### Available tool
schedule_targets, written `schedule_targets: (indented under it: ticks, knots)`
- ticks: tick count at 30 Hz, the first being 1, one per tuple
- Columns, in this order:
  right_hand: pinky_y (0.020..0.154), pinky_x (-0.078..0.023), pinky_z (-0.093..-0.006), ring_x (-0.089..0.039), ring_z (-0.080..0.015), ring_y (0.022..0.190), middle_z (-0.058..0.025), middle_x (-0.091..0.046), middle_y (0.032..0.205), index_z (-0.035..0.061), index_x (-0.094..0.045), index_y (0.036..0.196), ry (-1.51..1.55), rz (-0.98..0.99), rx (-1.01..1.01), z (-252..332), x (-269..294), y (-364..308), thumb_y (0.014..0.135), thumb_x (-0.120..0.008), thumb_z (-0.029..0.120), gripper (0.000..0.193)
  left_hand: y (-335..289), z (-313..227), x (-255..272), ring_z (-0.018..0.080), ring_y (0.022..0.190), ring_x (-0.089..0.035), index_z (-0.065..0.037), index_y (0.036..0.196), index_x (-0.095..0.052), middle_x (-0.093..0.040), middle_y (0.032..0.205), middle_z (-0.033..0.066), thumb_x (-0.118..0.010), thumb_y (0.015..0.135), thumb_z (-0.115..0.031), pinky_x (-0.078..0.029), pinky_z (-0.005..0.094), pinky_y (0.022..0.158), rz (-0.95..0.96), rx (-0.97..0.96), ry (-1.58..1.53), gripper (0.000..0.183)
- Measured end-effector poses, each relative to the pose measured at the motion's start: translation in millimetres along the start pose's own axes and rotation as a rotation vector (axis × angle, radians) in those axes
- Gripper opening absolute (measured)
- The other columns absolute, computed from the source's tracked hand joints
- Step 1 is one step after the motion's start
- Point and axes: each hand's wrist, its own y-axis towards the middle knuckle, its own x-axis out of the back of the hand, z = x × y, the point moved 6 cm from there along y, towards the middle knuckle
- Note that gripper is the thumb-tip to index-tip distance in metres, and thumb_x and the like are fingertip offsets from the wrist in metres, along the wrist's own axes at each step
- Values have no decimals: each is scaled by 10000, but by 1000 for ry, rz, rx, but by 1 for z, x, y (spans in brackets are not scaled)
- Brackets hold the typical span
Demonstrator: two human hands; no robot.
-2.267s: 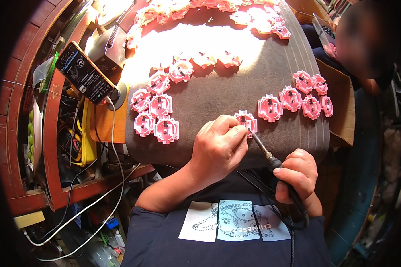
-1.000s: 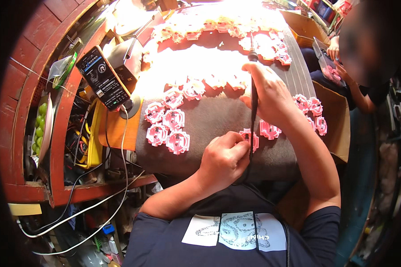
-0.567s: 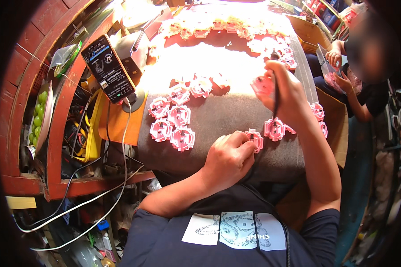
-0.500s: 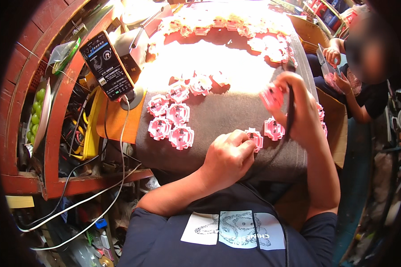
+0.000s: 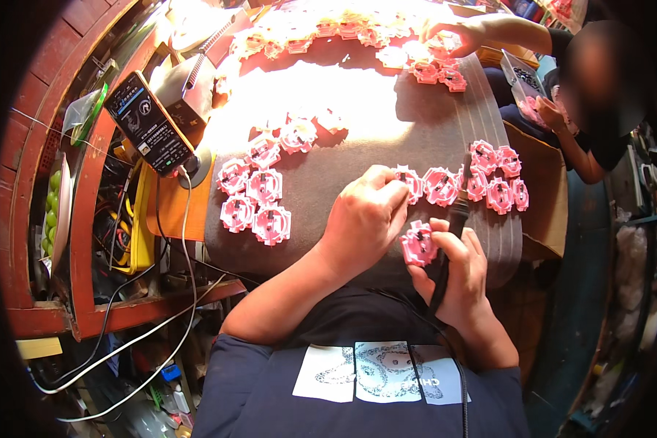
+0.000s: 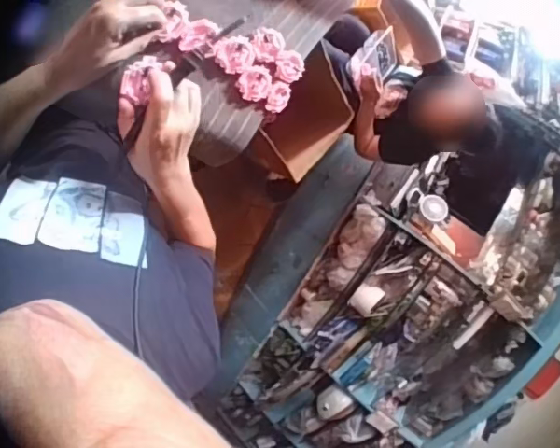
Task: The person uses a soldering iron to attach small black components to pink plastic parts on a workbench. They repeatedly pick up parts, apply solder, and place the finished pieces back on the table.
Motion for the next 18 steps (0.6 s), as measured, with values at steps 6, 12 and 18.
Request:
schedule_targets:
  ticks: [6,12,18]
  knots:
    - [743,-570,-494,-686,-408,886,-238,-687,1138,39,-548,1385,70,-106,-29,-7,-19,3,849,-854,61,617,-26,-12,26,243,864,-707,-17,1132,-735,-661,1142,155,-702,825,131,-589,330,709,-4,38,-122,342]
    - [698,-573,-458,-692,-380,840,-192,-692,1071,43,-576,1375,132,-97,23,-7,-17,2,878,-817,-6,555,-46,-23,14,365,1036,-692,-17,1188,-712,-681,1196,159,-812,781,4,-573,459,892,170,-101,-32,421]
    - [677,-541,-455,-666,-363,784,-168,-682,1002,19,-595,1335,111,-35,66,-8,-14,1,871,-758,-89,503,-40,-26,14,356,1010,-692,-16,1167,-716,-683,1151,153,-822,811,-23,-571,460,882,156,-122,-11,372]
